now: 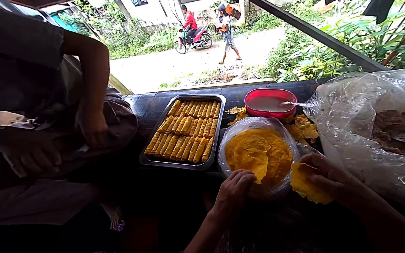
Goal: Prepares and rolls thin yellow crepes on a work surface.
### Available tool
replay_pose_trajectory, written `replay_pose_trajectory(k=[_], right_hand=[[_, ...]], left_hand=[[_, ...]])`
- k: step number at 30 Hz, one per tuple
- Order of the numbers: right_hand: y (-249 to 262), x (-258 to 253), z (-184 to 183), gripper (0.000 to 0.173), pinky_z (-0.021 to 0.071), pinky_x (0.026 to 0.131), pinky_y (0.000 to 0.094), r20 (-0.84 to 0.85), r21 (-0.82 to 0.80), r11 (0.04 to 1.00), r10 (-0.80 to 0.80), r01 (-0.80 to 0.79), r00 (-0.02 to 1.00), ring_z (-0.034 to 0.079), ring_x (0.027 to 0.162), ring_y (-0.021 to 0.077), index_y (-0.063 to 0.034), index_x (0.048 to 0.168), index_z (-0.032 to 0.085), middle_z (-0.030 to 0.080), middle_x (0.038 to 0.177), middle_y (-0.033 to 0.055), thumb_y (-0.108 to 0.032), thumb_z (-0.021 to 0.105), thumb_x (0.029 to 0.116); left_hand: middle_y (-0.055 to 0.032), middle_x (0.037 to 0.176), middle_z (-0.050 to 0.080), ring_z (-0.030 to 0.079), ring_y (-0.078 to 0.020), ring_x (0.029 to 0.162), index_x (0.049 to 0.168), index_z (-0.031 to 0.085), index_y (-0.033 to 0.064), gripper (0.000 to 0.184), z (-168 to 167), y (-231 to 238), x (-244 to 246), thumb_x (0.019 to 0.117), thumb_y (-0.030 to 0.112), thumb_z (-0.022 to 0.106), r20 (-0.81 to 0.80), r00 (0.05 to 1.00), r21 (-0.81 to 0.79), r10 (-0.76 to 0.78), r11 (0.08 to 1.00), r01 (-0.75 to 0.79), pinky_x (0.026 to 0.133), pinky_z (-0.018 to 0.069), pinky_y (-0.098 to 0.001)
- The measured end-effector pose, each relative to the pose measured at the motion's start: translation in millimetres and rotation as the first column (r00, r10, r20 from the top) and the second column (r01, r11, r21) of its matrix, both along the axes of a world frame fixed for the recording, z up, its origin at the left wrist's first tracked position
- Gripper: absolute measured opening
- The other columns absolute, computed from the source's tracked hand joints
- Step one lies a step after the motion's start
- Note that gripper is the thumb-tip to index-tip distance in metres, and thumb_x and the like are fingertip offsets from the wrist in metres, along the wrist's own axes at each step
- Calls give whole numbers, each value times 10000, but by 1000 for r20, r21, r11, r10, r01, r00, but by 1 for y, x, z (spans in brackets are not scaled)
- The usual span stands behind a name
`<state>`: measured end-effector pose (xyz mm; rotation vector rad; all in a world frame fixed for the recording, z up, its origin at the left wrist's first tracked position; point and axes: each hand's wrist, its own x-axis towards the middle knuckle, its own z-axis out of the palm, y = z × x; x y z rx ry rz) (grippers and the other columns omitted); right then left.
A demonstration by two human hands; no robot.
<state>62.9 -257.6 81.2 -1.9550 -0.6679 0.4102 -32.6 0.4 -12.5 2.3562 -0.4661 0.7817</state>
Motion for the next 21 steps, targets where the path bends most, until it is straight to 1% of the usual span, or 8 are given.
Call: replay_pose_trajectory(k=[2, 5, 8, 10, 12, 14, 17, 21], right_hand=[[0, 2, -1, 309, 506, 789, 155, 14, -3, 1000, 13, -13, 1000, 604, 909, -39, -13, 1168, 608, 646, 1059, 15, -78, 478, 895], [-1, 6, -3, 232, 531, 794, 142, 16, 15, 1000, -15, 15, 1000, 626, 892, -60, -40, 1152, 634, 672, 1028, -21, -123, 514, 971], [7, 14, -1, 195, 562, 779, 230, 256, -32, 991, -115, 128, 960, 653, 863, 14, -76, 1114, 685, 689, 983, -6, -143, 560, 981], [19, 18, 7, 199, 557, 790, 378, 509, -5, 975, -190, 224, 839, 682, 880, 178, -27, 1119, 711, 718, 992, 106, -106, 580, 991], [33, 24, 10, 206, 554, 852, 374, 709, 88, 966, -233, 244, 665, 700, 930, 246, -8, 1098, 729, 738, 1020, 153, -82, 556, 1013], [47, 27, 4, 228, 549, 916, 374, 794, 153, 970, -234, 189, 561, 710, 996, 278, 7, 1097, 742, 752, 1061, 163, -44, 533, 1020], [60, 19, -40, 296, 538, 992, 453, 804, 67, 993, -111, 96, 584, 700, 1130, 327, -12, 1159, 752, 749, 1177, 155, -23, 501, 1003], [57, 1, -108, 313, 506, 1077, 490, 788, -61, 998, 42, 10, 614, 671, 1225, 333, -69, 1152, 765, 747, 1222, 116, 9, 505, 997]], left_hand=[[-128, 1036, 750, 711, -205, 1079, 1002, 677, 17, 184, -1, -1, 3, 1051, 103, 522, 21, 1000, -17, 20, 1000, -20, 1009, 530, -276], [-134, 1090, 755, 704, -270, 1125, 1034, 685, 50, 132, -9, -4, 2, 1021, 114, 570, 33, 999, 120, 20, 992, -24, 1013, 535, -351], [-121, 1179, 742, 677, -294, 1188, 1145, 695, 79, 180, -15, -4, 2, 1012, 110, 579, 13, 1000, 212, -15, 977, 12, 1047, 518, -397], [-117, 1175, 747, 678, -293, 1189, 1124, 723, 86, 186, -13, -4, 1, 1003, 67, 583, 0, 1000, 204, -20, 979, 19, 1044, 520, -393], [-118, 1149, 755, 689, -293, 1168, 1092, 741, 82, 194, -11, -5, 2, 985, 36, 585, -2, 1000, 202, -9, 979, 9, 1024, 533, -382], [-116, 1140, 757, 692, -288, 1157, 1082, 743, 86, 190, -11, -6, 3, 989, 40, 585, 7, 1000, 206, 1, 979, -3, 1011, 537, -371], [-116, 1127, 761, 698, -281, 1144, 1067, 758, 88, 185, -13, -7, 4, 997, 54, 589, 10, 1000, 186, 11, 983, -13, 1010, 541, -366], [-124, 1099, 764, 700, -281, 1138, 1036, 757, 77, 169, -16, -8, 4, 990, 53, 596, 47, 999, 167, 22, 985, -30, 1020, 534, -362]])
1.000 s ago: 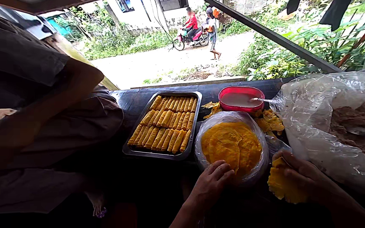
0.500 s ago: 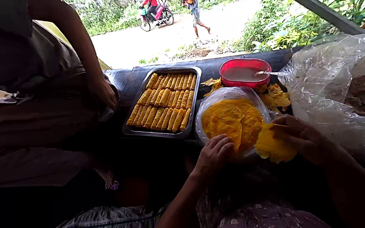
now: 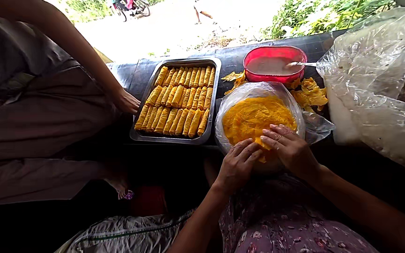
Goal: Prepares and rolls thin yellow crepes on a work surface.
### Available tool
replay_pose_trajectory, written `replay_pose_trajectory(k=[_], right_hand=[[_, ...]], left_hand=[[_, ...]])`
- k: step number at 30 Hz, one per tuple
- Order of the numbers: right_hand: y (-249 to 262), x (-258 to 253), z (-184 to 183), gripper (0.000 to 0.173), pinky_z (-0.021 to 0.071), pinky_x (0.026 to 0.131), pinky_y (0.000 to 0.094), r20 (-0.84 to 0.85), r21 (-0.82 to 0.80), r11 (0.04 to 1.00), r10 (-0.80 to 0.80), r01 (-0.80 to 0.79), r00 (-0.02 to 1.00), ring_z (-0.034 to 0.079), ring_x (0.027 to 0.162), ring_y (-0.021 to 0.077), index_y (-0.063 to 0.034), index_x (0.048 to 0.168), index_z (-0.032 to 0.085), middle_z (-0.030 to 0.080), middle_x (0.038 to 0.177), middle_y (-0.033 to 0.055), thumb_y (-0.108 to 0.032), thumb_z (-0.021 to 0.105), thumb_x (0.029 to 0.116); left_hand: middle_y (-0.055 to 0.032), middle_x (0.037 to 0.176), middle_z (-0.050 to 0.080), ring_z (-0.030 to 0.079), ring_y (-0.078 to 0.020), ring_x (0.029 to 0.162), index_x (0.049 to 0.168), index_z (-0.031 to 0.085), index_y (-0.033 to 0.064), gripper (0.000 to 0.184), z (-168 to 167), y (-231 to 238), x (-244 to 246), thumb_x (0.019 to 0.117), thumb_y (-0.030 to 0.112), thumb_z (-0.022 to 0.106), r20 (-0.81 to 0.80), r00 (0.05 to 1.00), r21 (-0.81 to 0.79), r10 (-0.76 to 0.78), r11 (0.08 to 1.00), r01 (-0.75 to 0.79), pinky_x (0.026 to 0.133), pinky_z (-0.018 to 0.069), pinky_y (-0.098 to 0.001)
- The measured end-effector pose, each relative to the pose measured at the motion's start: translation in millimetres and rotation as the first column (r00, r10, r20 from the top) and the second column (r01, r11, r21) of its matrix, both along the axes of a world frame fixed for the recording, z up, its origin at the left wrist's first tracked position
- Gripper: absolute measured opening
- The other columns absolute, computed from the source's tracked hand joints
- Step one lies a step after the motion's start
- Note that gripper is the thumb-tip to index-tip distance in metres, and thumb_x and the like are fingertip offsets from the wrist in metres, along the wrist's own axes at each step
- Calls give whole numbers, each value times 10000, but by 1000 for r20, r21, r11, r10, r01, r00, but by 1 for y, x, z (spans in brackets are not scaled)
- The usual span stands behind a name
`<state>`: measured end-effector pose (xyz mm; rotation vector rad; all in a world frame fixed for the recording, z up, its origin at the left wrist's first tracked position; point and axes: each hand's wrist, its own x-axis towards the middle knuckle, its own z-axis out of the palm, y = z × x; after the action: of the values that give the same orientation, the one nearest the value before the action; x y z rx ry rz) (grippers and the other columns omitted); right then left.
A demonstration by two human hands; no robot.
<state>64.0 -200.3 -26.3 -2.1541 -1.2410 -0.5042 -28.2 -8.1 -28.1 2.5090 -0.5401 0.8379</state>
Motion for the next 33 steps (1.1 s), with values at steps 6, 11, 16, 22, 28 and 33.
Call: replay_pose_trajectory(k=[6, 11, 16, 22, 28, 33], right_hand=[[-3, -12, -4, 311, 465, 1113, 468, 43, -20, 999, -46, 47, 998, 655, 1252, 326, -47, 1232, 732, 737, 1252, 117, -47, 507, 1018], [-6, -14, -11, 428, 423, 1161, 466, -38, 30, 999, -17, 18, 999, 613, 1312, 321, -15, 1237, 653, 700, 1314, 147, -348, 422, 1098], [-29, -18, 15, 531, 425, 1172, 450, -116, 42, 990, 137, -133, 984, 569, 1364, 315, -11, 1283, 606, 661, 1350, 198, -456, 380, 1104], [-138, -1, 133, 346, 591, 775, 494, 87, -95, 910, -395, 403, 914, 730, 920, 323, -28, 1179, 696, 739, 1044, 200, -219, 423, 1087], [-204, 67, 182, 199, 455, 730, 752, -32, -659, 382, -875, 648, 483, 644, 890, 584, 50, 976, 702, 666, 886, 336, -145, 669, 999], [-187, 51, 174, 169, 500, 792, 699, 19, -840, 178, -934, 512, 356, 656, 1005, 544, 71, 1007, 694, 683, 985, 316, -95, 689, 974]], left_hand=[[-137, 1062, 745, 700, -266, 1092, 1041, 726, 65, 140, -3, -1, 1, 985, 73, 598, 25, 999, -21, 33, 999, -32, 990, 540, -329], [-151, 1172, 716, 673, -266, 1144, 1169, 683, 64, 214, 0, -6, 3, 977, 80, 589, -6, 997, -25, 72, 997, -72, 1020, 517, -341], [-68, 1142, 762, 683, -253, 1126, 1131, 766, 124, 250, 0, -7, 8, 970, 59, 586, -43, 997, 57, 63, 997, -60, 1013, 494, -383], [-48, 1125, 749, 659, -251, 1137, 1157, 739, 171, 265, 0, -7, 11, 954, 77, 598, -39, 998, 64, 46, 997, -43, 1019, 476, -391], [-50, 1119, 741, 634, -245, 1152, 1109, 768, 178, 234, -3, -4, 13, 972, 132, 585, -20, 1000, 42, 16, 999, -16, 1030, 444, -382], [-44, 1104, 746, 636, -244, 1146, 1126, 730, 139, 239, -3, -5, 12, 974, 123, 547, 6, 999, 57, 44, 997, -45, 1016, 442, -357]])
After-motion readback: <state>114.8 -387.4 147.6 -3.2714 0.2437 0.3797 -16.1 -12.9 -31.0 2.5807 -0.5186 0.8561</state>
